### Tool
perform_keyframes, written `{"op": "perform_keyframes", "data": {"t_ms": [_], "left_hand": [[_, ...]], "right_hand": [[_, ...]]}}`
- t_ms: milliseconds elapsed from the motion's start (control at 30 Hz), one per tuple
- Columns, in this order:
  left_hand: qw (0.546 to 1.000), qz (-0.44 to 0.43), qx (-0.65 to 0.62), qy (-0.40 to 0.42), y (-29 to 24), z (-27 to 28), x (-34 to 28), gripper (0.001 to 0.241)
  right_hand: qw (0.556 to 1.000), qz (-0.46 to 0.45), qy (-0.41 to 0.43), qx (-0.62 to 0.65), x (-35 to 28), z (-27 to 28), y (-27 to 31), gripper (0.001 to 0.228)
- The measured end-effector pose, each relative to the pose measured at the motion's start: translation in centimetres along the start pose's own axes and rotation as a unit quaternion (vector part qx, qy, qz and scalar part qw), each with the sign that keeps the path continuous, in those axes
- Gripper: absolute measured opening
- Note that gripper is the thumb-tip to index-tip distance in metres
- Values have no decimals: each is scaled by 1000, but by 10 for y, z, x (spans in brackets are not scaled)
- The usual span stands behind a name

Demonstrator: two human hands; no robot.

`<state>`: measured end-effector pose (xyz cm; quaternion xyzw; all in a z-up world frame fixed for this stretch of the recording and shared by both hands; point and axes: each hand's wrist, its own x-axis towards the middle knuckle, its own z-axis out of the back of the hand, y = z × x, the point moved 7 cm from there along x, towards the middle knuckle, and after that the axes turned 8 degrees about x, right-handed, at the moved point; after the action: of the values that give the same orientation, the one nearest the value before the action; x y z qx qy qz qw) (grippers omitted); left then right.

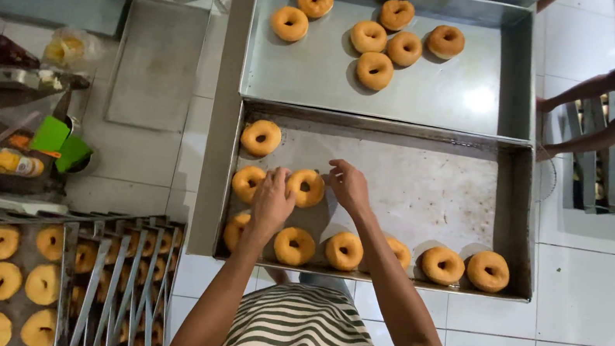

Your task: Arrange freshly fried donuts neatly onto metal trays.

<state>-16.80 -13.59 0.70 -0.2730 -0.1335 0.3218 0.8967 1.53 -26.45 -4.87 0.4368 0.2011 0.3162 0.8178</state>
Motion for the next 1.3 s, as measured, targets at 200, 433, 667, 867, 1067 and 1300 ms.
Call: {"op": "perform_keyframes", "data": {"t_ms": [200,433,667,867,1067,1300], "left_hand": [[998,-64,-20,-13,-1,-14,10,45],[998,-29,17,59,-5,-11,-2,47],[995,-86,49,12,-9,-7,-1,46],[995,-77,64,24,-6,-10,-2,46],[995,-85,57,11,-14,-8,0,46],[995,-53,87,22,-30,0,18,41]], "right_hand": [[997,-61,51,11,-5,-18,-11,36],[997,-60,43,-28,-31,-12,7,39],[997,-62,26,-23,-32,-21,2,37],[999,-42,25,-14,-42,-21,6,36],[998,-55,39,14,-41,-21,3,35],[997,16,55,41,-25,-8,-4,36]]}}
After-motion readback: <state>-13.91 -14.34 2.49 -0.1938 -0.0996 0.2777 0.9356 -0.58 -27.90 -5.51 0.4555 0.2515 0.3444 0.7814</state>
